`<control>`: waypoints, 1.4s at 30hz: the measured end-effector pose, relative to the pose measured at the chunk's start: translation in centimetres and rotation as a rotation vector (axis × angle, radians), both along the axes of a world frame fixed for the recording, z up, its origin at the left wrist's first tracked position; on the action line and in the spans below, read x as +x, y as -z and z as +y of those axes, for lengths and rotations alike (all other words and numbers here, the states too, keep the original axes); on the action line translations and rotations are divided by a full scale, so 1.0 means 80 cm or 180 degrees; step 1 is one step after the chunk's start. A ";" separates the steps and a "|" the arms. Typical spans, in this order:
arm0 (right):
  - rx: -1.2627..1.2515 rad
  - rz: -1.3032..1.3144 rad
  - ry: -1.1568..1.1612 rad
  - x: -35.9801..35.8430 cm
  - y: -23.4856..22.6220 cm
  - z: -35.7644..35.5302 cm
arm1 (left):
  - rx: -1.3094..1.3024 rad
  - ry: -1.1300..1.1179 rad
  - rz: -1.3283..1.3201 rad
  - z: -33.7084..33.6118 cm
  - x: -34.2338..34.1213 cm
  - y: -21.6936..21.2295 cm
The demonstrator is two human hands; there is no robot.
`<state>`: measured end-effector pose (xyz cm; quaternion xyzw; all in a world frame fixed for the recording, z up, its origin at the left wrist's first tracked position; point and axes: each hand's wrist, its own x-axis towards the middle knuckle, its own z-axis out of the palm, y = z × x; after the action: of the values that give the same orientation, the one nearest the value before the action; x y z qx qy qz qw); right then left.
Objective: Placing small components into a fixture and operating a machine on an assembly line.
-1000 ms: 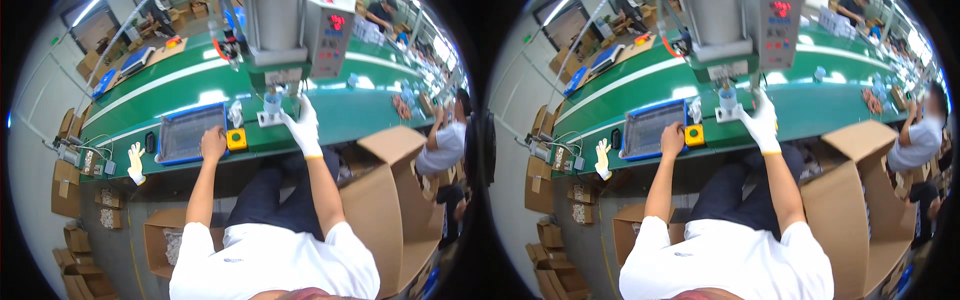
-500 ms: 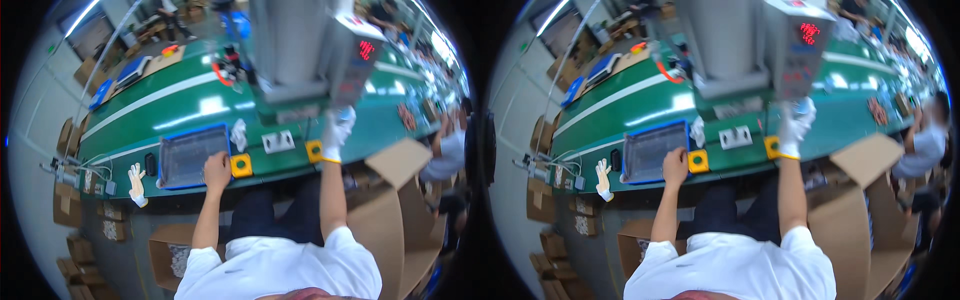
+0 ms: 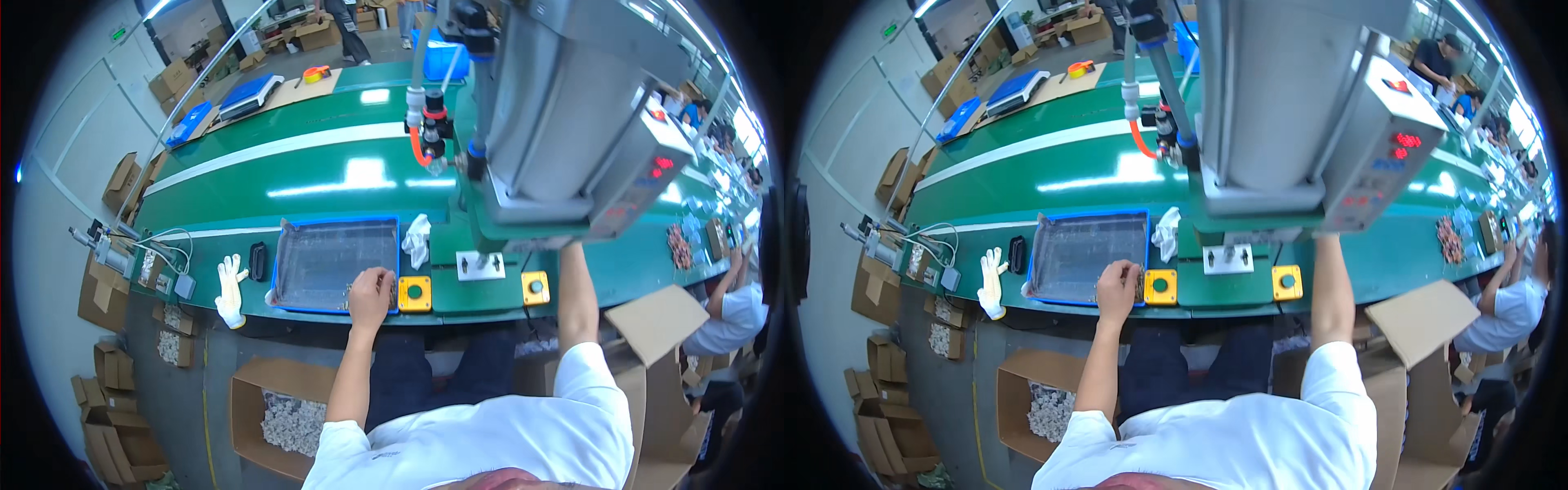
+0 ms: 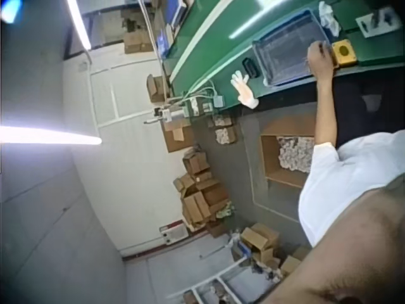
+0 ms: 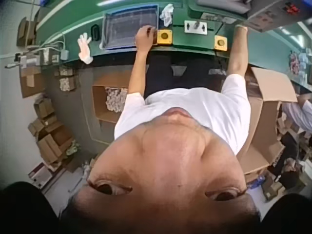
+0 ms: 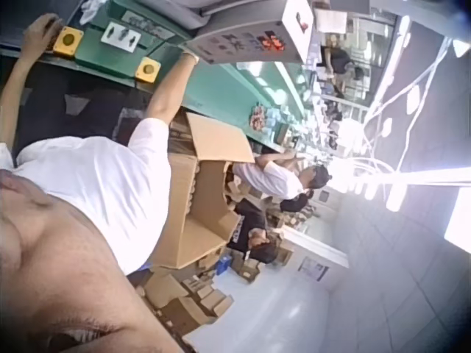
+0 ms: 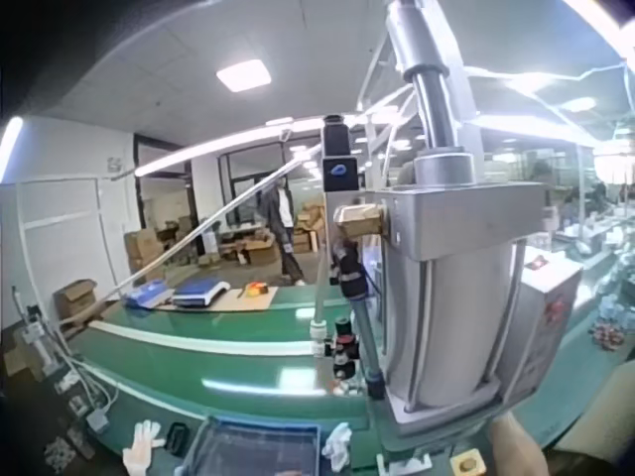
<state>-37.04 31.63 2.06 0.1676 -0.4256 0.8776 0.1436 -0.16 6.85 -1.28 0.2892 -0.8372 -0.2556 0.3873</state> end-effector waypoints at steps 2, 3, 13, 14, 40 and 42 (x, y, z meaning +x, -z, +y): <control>-0.0204 -0.0098 0.0037 -0.006 -0.001 0.002 | 0.0107 0.0114 0.0019 0.022 0.009 0.010; -0.0313 -0.0140 0.0049 -0.008 -0.001 0.002 | 0.0383 0.0322 0.0169 0.039 0.019 0.024; -0.0443 -0.1300 -0.2932 0.446 0.071 0.054 | 0.4903 0.1480 0.2946 0.255 0.042 0.058; -0.0498 -0.1323 -0.2975 0.454 0.072 0.058 | 0.4573 0.1567 0.2775 0.248 0.050 0.070; 0.4389 -0.1694 -0.1867 0.326 0.201 0.141 | 0.3351 0.0758 0.0433 0.098 0.079 0.228; 0.4337 -0.1763 -0.1921 0.319 0.226 0.138 | 0.2977 0.0981 -0.0038 0.089 0.050 0.237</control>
<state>-11.55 42.71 -16.01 0.1023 -0.8252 0.4349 -0.3456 3.84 13.96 -20.26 0.3063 -0.6680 -0.6568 0.1688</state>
